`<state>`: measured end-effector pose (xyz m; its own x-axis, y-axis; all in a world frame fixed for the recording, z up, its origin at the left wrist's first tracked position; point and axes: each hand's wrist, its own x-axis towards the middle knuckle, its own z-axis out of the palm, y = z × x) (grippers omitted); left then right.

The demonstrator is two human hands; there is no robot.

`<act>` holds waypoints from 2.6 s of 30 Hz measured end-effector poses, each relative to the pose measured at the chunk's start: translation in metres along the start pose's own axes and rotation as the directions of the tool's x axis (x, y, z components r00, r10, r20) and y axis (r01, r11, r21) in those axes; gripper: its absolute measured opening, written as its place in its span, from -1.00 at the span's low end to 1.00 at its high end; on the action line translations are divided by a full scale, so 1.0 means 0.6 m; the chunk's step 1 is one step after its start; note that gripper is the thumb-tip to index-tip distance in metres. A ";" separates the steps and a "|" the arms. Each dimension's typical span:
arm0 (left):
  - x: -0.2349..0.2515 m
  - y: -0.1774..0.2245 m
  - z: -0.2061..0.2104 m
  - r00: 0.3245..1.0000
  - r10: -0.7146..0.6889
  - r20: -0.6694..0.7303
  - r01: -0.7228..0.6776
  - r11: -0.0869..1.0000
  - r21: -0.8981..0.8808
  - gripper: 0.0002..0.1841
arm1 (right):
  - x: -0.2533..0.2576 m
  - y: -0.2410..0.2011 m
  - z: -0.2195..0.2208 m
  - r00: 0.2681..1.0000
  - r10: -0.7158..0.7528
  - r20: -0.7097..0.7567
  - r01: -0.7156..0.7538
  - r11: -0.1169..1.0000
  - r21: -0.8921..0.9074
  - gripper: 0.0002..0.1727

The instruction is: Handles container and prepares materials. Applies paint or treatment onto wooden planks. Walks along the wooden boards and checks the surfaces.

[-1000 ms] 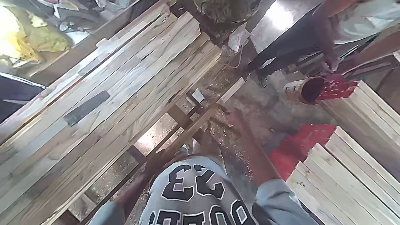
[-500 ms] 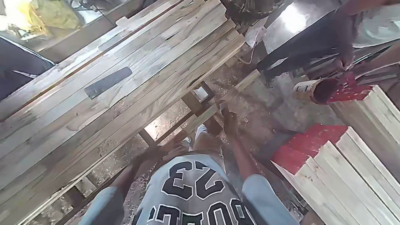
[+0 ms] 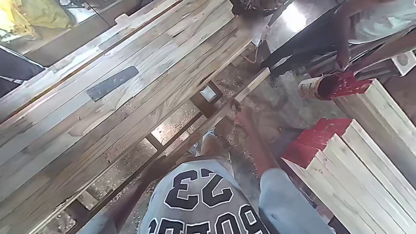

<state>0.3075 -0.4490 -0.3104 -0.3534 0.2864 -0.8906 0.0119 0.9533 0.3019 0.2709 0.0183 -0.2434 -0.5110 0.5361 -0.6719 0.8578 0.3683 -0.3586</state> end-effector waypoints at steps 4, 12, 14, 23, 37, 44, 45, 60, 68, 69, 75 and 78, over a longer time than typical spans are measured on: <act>-0.017 0.018 -0.004 0.999 -0.047 0.009 0.046 0.997 0.057 -0.32 | -0.081 0.010 0.089 0.994 0.021 0.107 -0.025 0.999 0.037 -0.54; 0.030 -0.011 0.014 0.999 -0.037 0.003 0.037 0.999 0.016 -0.33 | -0.080 0.057 0.054 0.990 -0.013 0.137 -0.020 0.971 0.237 -0.49; 0.032 -0.008 0.018 1.000 -0.026 0.007 0.026 1.000 0.007 -0.34 | -0.055 0.063 0.048 0.995 -0.104 -0.007 0.103 0.971 0.217 -0.49; 0.035 0.005 0.035 0.989 -0.149 -0.026 0.151 0.983 0.107 -0.37 | -0.064 0.063 0.031 0.979 0.003 0.205 -0.021 0.996 0.086 -0.52; 0.029 0.060 0.059 0.959 -0.173 -0.224 0.224 0.947 0.230 -0.19 | -0.012 0.119 -0.021 0.992 -0.122 0.013 0.105 0.899 0.426 -0.42; 0.041 0.055 0.058 0.976 -0.126 -0.177 0.150 0.981 0.126 -0.29 | 0.144 0.164 -0.017 0.877 -0.380 -0.296 0.361 0.925 -0.117 -0.41; 0.041 0.039 0.051 0.991 -0.061 -0.121 0.068 0.996 0.051 -0.26 | 0.144 0.174 -0.010 0.896 -0.359 -0.263 0.324 0.931 -0.169 -0.41; 0.019 0.022 0.055 0.984 -0.178 -0.003 0.177 0.977 0.119 -0.15 | 0.089 0.047 -0.098 1.000 0.008 0.000 -0.008 0.993 0.118 -0.52; 0.022 0.017 0.062 0.983 -0.182 -0.016 0.182 0.974 0.132 -0.15 | -0.070 0.063 0.004 0.944 0.037 0.329 -0.052 0.998 0.038 -0.46; 0.022 0.016 0.063 0.983 -0.181 -0.016 0.181 0.974 0.134 -0.14 | -0.068 0.075 -0.001 0.940 0.034 0.339 -0.064 0.995 0.079 -0.46; 0.017 0.024 0.077 0.969 -0.244 -0.040 0.247 0.961 0.127 0.01 | 0.003 0.150 -0.061 0.983 -0.180 0.046 0.148 0.910 0.387 -0.41; 0.011 0.040 0.081 0.958 -0.269 -0.100 0.282 0.950 0.138 -0.04 | 0.053 0.166 -0.057 0.925 -0.362 -0.115 0.378 0.910 0.172 -0.40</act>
<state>0.3512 -0.4195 -0.3254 -0.4351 0.0079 -0.9004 0.0405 0.9991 -0.0108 0.3379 0.0981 -0.2784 -0.7898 0.4498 -0.4170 0.5970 0.4073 -0.6912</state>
